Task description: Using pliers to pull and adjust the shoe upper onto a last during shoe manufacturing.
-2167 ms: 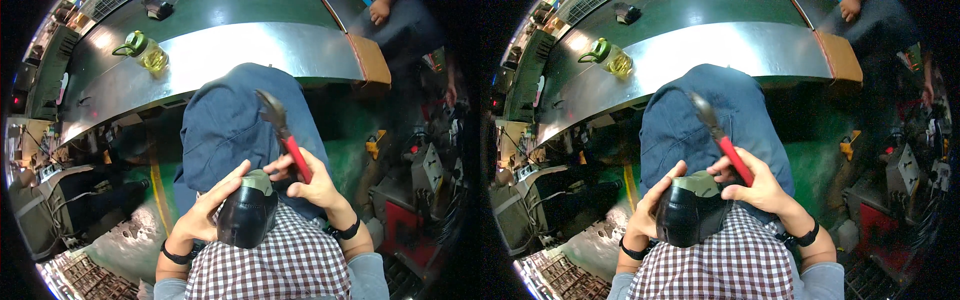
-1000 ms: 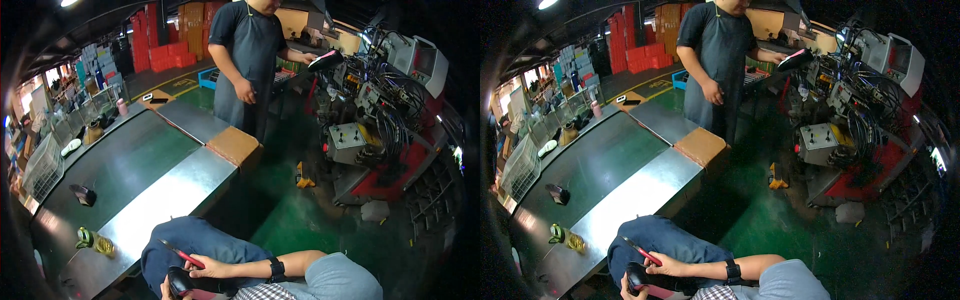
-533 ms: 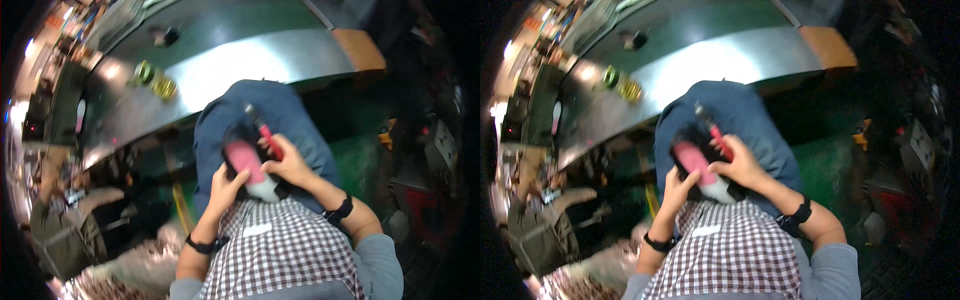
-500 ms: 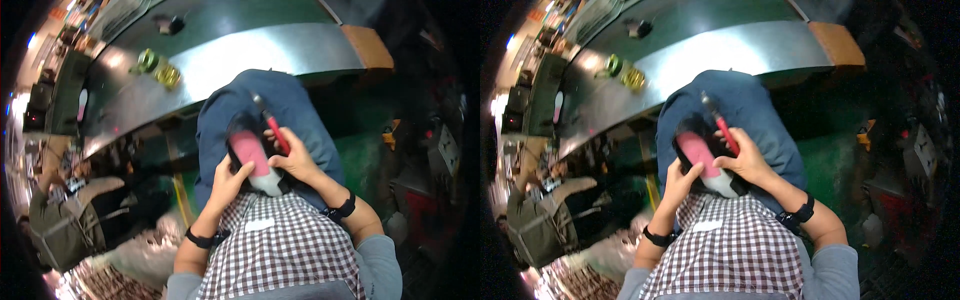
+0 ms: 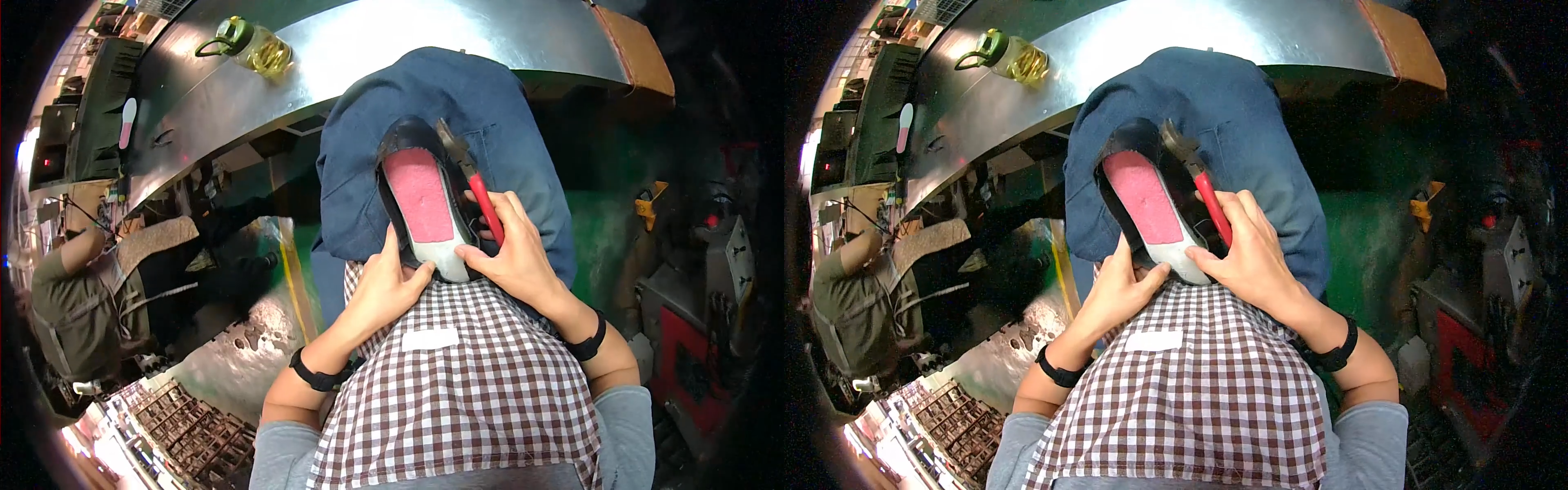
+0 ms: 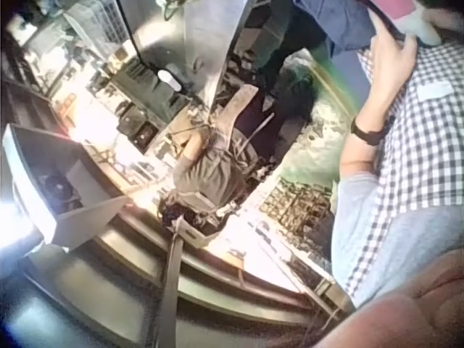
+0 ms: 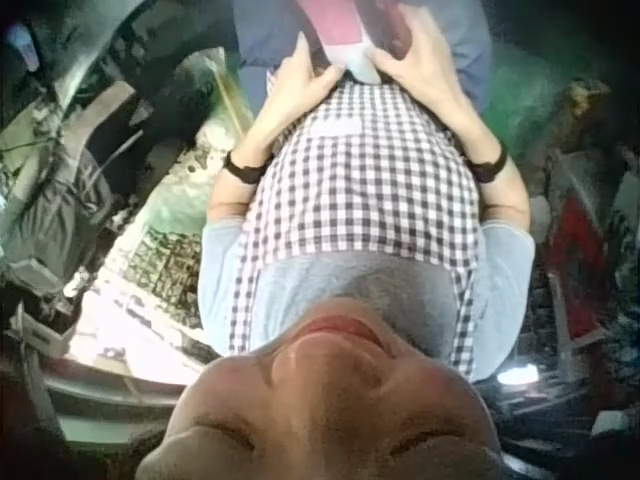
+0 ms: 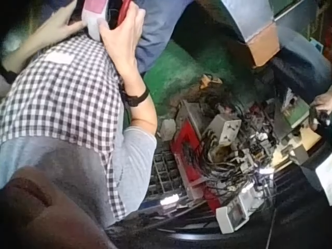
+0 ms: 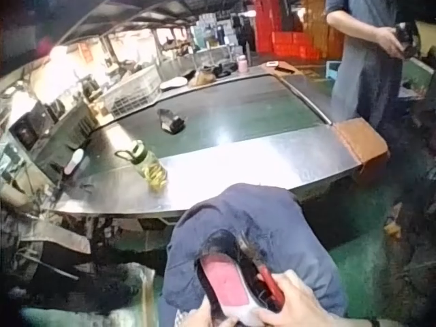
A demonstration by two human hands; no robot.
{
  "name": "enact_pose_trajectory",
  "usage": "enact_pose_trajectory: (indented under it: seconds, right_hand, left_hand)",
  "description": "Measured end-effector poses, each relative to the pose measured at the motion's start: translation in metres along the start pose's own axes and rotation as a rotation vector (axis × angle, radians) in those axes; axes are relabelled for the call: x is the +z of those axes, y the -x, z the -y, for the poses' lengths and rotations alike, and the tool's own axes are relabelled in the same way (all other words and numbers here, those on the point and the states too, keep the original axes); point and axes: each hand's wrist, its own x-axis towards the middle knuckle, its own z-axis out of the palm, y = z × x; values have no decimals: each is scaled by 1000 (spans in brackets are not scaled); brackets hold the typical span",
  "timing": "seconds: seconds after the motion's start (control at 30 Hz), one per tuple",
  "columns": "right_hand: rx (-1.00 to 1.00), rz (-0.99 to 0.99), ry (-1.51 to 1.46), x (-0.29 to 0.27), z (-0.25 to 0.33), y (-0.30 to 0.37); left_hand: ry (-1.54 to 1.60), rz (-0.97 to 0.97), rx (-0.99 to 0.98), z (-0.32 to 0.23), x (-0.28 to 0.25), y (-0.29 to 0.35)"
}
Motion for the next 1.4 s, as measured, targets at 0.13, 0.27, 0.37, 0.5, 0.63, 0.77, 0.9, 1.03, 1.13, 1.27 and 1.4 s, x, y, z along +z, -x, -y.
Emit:
enact_pose_trajectory:
  seconds: [0.13, 0.27, 0.37, 0.5, 0.63, 0.77, 0.9, 1.03, 1.13, 1.27, 1.4]
  right_hand:
    - [14, -1, 2, -6, -6, 41]
    - [-18, -2, -18, -1, 2, 23]
    - [21, 65, -112, 4, 7, 13]
    - [4, 74, -132, 11, 5, 15]
    - [19, 83, -115, 15, 5, 20]
    - [-6, 55, -110, 17, 2, 26]
    - [-40, 37, -91, 15, -8, 30]
    - [-76, -44, -56, 13, -17, 43]
    - [-61, -161, -125, 27, -37, 51]
    - [54, -180, -328, 19, -44, 42]
    - [26, -292, -351, -26, -27, 26]
  left_hand:
    - [286, 23, -19, 21, 38, 26]
    - [554, 115, -99, 23, 16, 12]
    - [602, 135, -97, 32, 2, 7]
    - [578, 159, -98, 38, -2, 13]
    - [433, 96, -55, 40, 2, 27]
    - [419, 40, -46, 33, 7, 28]
    - [234, -58, -24, 35, 21, 27]
    - [-191, -188, 186, 34, 30, 28]
    - [234, -76, 80, 38, 34, 38]
    - [140, -77, 147, 5, 20, 39]
    - [405, -36, 388, -39, 5, 28]
